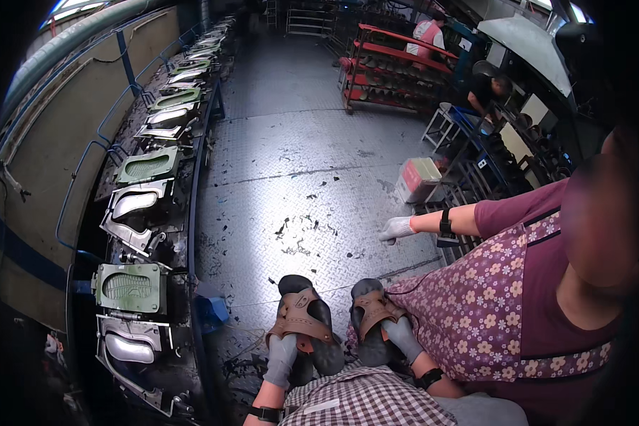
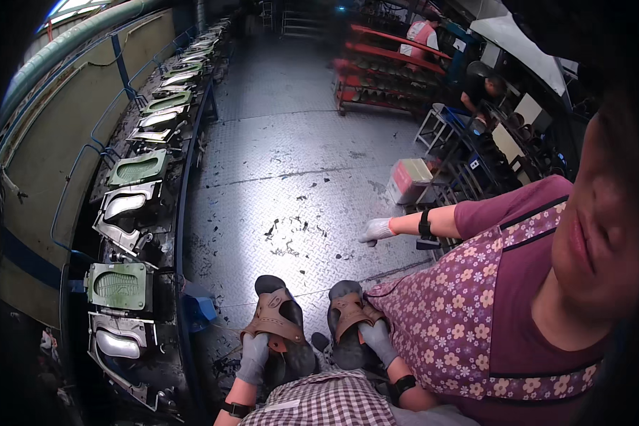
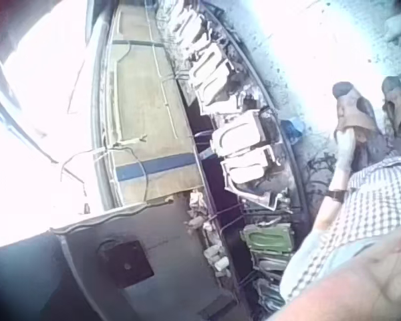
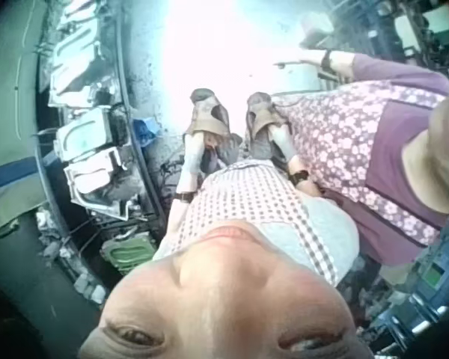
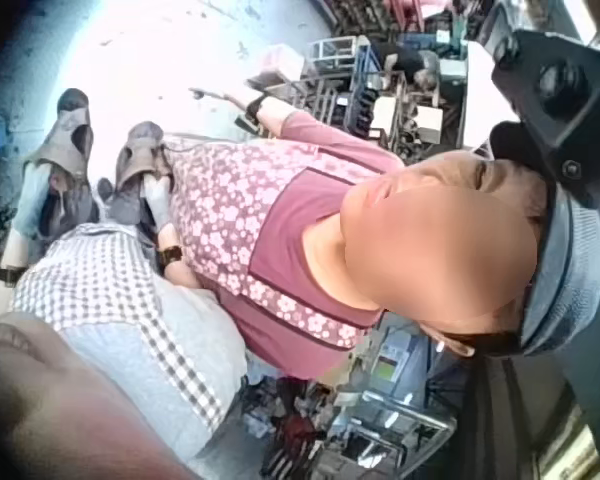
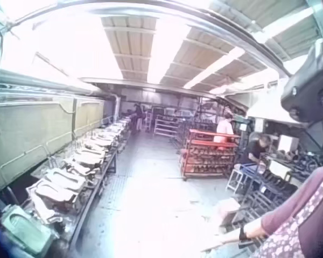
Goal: Placing shoe uppers onto a molding machine and organizing sandals on storage racks.
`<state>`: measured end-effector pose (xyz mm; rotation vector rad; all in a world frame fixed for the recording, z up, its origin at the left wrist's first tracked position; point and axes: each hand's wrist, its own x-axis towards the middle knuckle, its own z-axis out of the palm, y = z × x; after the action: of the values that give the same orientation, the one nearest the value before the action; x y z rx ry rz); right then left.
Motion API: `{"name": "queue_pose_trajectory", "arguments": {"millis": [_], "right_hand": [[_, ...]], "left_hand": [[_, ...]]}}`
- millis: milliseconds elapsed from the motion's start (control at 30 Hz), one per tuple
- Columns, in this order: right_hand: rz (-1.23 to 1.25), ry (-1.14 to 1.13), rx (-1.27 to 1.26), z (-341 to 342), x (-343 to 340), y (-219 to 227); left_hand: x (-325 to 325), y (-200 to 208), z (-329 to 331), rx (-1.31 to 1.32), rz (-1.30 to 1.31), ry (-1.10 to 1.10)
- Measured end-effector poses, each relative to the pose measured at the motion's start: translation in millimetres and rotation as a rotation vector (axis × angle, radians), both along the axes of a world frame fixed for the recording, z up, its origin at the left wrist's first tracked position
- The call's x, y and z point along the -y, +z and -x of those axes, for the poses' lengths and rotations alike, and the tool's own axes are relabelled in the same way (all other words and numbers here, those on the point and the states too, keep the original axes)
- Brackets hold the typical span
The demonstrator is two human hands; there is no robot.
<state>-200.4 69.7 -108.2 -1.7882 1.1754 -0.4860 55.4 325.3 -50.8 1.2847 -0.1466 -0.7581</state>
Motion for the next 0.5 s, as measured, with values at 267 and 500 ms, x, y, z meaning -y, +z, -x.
{"name": "queue_pose_trajectory", "arguments": {"millis": [267,500], "right_hand": [[-0.111,-0.232,-0.799,-18.8,-7.8,11.2],[-0.112,0.281,-0.772,2.5,32.9,-53.1]], "left_hand": [[110.6,-11.0,-147.6,-0.073,-0.064,-0.171],[245.1,-69.7,-285.0,-0.13,-0.16,-0.397]]}}
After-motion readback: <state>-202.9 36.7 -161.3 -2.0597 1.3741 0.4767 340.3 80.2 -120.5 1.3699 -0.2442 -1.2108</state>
